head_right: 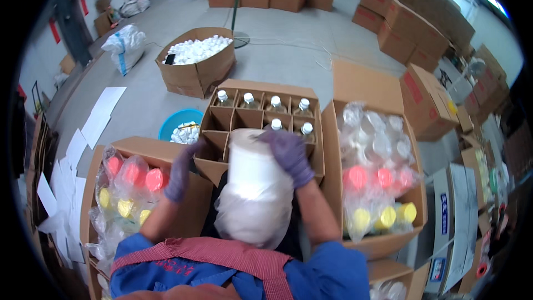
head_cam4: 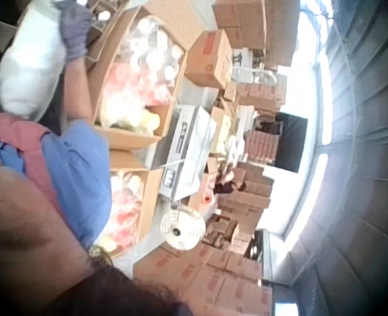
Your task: The person assembles plastic containers by placing internal metal components and lids onto buckets and then packs the finished containers into large cardboard boxes with dividers.
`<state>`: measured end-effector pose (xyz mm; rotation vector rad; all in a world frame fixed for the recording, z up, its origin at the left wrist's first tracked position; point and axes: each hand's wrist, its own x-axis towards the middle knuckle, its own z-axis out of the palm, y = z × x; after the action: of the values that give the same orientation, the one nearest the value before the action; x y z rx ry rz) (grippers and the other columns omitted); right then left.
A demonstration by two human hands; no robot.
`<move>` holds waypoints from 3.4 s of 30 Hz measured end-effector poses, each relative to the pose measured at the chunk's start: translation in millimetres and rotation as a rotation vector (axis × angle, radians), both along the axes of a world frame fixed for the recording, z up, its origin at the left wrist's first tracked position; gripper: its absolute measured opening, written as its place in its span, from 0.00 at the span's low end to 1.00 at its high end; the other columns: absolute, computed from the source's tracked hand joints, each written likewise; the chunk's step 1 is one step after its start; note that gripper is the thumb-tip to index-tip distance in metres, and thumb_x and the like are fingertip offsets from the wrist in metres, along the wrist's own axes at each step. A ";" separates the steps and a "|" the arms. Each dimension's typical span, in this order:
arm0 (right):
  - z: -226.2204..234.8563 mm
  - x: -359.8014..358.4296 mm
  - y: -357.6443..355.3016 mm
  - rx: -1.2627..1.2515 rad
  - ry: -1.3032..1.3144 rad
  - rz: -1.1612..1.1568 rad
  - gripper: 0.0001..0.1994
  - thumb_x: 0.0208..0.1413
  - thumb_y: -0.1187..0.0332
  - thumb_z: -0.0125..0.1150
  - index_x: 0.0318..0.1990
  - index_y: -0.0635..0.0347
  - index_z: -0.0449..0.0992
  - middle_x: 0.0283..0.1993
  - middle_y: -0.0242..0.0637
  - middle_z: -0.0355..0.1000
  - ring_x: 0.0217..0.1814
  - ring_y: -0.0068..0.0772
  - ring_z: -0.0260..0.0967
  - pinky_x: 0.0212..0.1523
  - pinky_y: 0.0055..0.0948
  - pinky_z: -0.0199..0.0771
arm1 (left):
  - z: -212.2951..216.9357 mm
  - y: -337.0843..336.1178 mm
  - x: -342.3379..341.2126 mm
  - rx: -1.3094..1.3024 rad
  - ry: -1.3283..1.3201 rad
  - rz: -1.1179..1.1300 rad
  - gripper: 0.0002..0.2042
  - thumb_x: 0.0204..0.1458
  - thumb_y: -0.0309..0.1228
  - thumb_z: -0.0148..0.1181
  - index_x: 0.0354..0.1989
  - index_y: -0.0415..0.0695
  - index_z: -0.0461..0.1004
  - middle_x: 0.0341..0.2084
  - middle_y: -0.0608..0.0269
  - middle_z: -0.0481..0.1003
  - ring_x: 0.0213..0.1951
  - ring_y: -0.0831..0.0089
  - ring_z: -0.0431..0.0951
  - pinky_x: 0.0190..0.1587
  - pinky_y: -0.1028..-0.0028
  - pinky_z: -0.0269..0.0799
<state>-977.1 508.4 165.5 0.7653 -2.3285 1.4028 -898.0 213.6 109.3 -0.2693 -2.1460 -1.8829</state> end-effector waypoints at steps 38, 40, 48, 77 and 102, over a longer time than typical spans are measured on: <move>-187.1 -148.9 47.3 -0.778 -0.781 -0.247 0.16 0.64 0.67 0.50 0.57 0.61 0.66 0.53 0.42 0.71 0.53 0.32 0.70 0.51 0.32 0.75 | -228.5 -60.2 -405.1 -1.295 -0.251 0.409 0.34 0.47 0.45 0.64 0.62 0.48 0.63 0.64 0.42 0.56 0.65 0.42 0.56 0.66 0.52 0.53; -194.9 -150.4 41.0 -1.016 -0.938 -0.248 0.17 0.64 0.66 0.51 0.58 0.61 0.66 0.54 0.43 0.70 0.54 0.34 0.70 0.52 0.33 0.74 | -217.7 -76.7 -392.8 -1.168 -0.327 0.322 0.34 0.43 0.39 0.69 0.61 0.52 0.63 0.61 0.43 0.59 0.61 0.42 0.62 0.63 0.55 0.60; -188.4 -141.7 43.0 0.249 -0.230 -0.523 0.24 0.63 0.58 0.53 0.60 0.64 0.64 0.57 0.55 0.68 0.58 0.51 0.67 0.56 0.38 0.68 | -57.9 -64.6 -321.6 -1.130 0.146 0.241 0.27 0.37 0.33 0.70 0.50 0.50 0.71 0.47 0.47 0.70 0.48 0.48 0.72 0.50 0.57 0.70; -123.2 -104.4 -4.6 -0.598 -0.467 -0.012 0.29 0.67 0.57 0.47 0.68 0.67 0.54 0.69 0.48 0.57 0.69 0.51 0.57 0.68 0.42 0.54 | 133.4 80.1 -158.3 -0.746 -0.035 -1.161 0.18 0.52 0.36 0.62 0.49 0.40 0.76 0.48 0.47 0.76 0.49 0.53 0.77 0.53 0.63 0.71; 6.9 -127.6 46.0 -0.551 -0.511 0.502 0.28 0.60 0.64 0.59 0.66 0.61 0.59 0.66 0.38 0.62 0.64 0.33 0.63 0.64 0.36 0.66 | 101.0 22.0 -234.8 -1.291 1.011 -0.107 0.27 0.36 0.37 0.69 0.51 0.57 0.76 0.62 0.54 0.64 0.67 0.52 0.57 0.69 0.49 0.47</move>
<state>-1104.7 554.4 172.4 0.9269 -1.9433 2.5730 -1132.8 235.6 210.3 -1.2221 -2.1143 0.0492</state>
